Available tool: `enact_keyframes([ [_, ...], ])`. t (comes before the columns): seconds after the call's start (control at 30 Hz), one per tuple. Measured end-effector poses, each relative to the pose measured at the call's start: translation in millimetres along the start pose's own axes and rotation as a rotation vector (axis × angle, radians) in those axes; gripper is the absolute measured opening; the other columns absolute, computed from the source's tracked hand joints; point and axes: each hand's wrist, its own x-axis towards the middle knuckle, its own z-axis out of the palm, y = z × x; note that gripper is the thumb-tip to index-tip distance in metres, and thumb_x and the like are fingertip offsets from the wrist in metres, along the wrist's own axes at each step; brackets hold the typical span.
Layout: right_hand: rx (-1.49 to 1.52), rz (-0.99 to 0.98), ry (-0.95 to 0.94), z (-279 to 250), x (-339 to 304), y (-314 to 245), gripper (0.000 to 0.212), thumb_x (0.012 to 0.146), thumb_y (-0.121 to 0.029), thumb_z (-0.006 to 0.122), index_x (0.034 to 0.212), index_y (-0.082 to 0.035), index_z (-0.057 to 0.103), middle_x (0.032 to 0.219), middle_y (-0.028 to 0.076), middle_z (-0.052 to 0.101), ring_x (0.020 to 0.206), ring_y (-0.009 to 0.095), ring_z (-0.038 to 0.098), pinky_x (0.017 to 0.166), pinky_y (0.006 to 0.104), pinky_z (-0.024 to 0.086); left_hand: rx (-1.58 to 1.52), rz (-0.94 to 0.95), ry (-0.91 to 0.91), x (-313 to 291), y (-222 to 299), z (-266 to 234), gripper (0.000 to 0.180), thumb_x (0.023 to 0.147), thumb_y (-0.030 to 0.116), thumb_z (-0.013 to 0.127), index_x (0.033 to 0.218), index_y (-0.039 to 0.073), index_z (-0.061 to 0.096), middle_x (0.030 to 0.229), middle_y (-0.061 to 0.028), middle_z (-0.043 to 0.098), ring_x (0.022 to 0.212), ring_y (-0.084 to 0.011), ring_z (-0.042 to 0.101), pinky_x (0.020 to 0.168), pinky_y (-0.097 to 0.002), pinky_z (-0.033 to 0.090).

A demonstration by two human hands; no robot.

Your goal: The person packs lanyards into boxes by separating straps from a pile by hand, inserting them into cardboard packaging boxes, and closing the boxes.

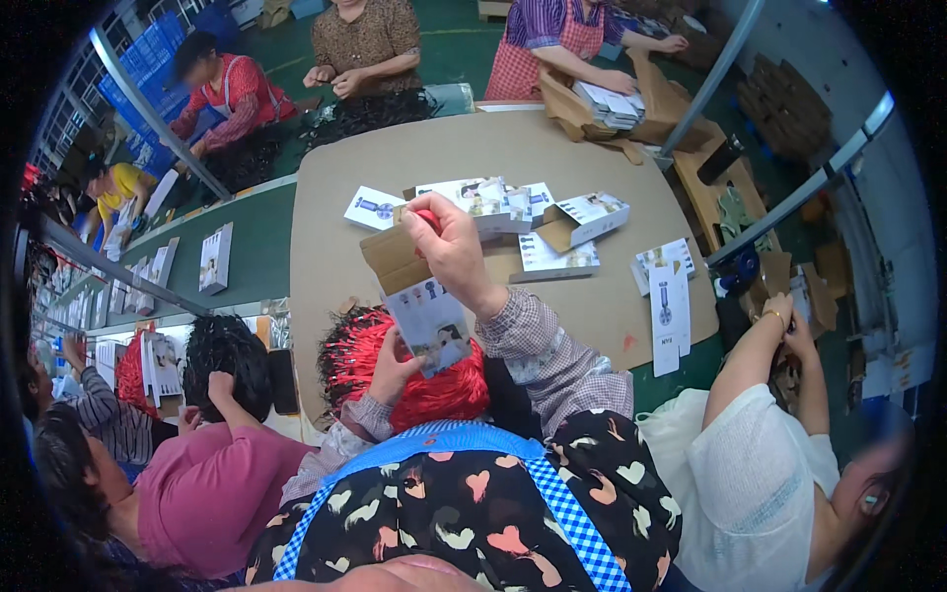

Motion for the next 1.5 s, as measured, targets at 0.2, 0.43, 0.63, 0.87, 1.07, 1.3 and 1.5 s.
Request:
enact_keyframes([
  [0.2, -0.812, -0.310, -0.350, -4, 11, 61, 0.024, 0.077, -0.011, 0.061, 0.096, 0.000, 0.052, 0.096, 0.012, 0.053, 0.076, 0.028, 0.057, 0.066, 0.0316, 0.048, -0.168, -0.079, -0.072, -5, 5, -11, 0.060, 0.069, -0.007, 0.059, 0.122, 0.004, 0.035, 0.113, -0.0077, 0.049, 0.109, -0.0188, 0.048, 0.094, -0.0342, 0.039],
  [0.43, -0.954, -0.285, -0.301, 0, 13, 32, 0.034, 0.074, -0.006, 0.063, 0.105, -0.001, 0.050, 0.108, 0.013, 0.050, 0.081, 0.029, 0.059, 0.071, 0.0339, 0.049, -0.217, 0.022, 0.135, 10, 4, -45, 0.058, 0.070, 0.000, 0.060, 0.122, 0.004, 0.035, 0.114, -0.0091, 0.049, 0.105, -0.0204, 0.052, 0.087, -0.0340, 0.044],
  [0.63, -0.734, -0.158, -0.300, -26, -10, 69, 0.031, 0.073, 0.000, 0.062, 0.102, -0.002, 0.052, 0.098, 0.013, 0.054, 0.069, 0.022, 0.059, 0.064, 0.0316, 0.049, -0.306, 0.177, 0.588, 67, -34, -153, 0.041, 0.079, 0.005, 0.053, 0.118, 0.001, 0.040, 0.104, -0.0084, 0.053, 0.094, -0.0187, 0.055, 0.080, -0.0324, 0.047],
  [0.87, -0.735, 0.292, -0.357, -44, -62, 137, 0.022, 0.074, -0.004, 0.062, 0.095, 0.000, 0.057, 0.078, 0.013, 0.056, 0.068, 0.023, 0.058, 0.062, 0.0315, 0.047, -0.561, 0.068, 0.847, 131, -47, -371, 0.023, 0.081, 0.021, 0.057, 0.100, 0.009, 0.055, 0.091, -0.0042, 0.058, 0.082, -0.0185, 0.057, 0.066, -0.0335, 0.049],
  [1.07, -0.761, 0.533, -0.330, -45, -76, 159, 0.021, 0.077, -0.009, 0.060, 0.095, 0.000, 0.057, 0.079, 0.016, 0.056, 0.068, 0.027, 0.057, 0.064, 0.0352, 0.046, -0.398, -0.112, 1.104, 166, -41, -485, 0.025, 0.081, 0.018, 0.061, 0.100, 0.002, 0.058, 0.098, -0.0082, 0.060, 0.087, -0.0216, 0.059, 0.069, -0.0352, 0.049],
  [1.3, -0.752, 0.590, -0.342, -56, -98, 199, 0.017, 0.077, -0.008, 0.059, 0.092, 0.000, 0.057, 0.079, 0.015, 0.055, 0.068, 0.026, 0.057, 0.062, 0.0351, 0.045, 0.490, -0.212, 1.432, 155, -57, -503, 0.050, 0.071, 0.016, 0.066, 0.110, -0.010, 0.051, 0.111, -0.0206, 0.055, 0.101, -0.0296, 0.054, 0.084, -0.0344, 0.045],
  [1.5, -0.709, 0.614, -0.295, -46, -114, 209, 0.009, 0.075, -0.007, 0.058, 0.081, -0.001, 0.055, 0.076, 0.013, 0.053, 0.068, 0.026, 0.057, 0.063, 0.0368, 0.045, 0.294, 0.053, 1.454, 144, -41, -397, 0.055, 0.073, 0.009, 0.063, 0.122, -0.005, 0.041, 0.111, -0.0176, 0.053, 0.094, -0.0282, 0.054, 0.083, -0.0356, 0.044],
])
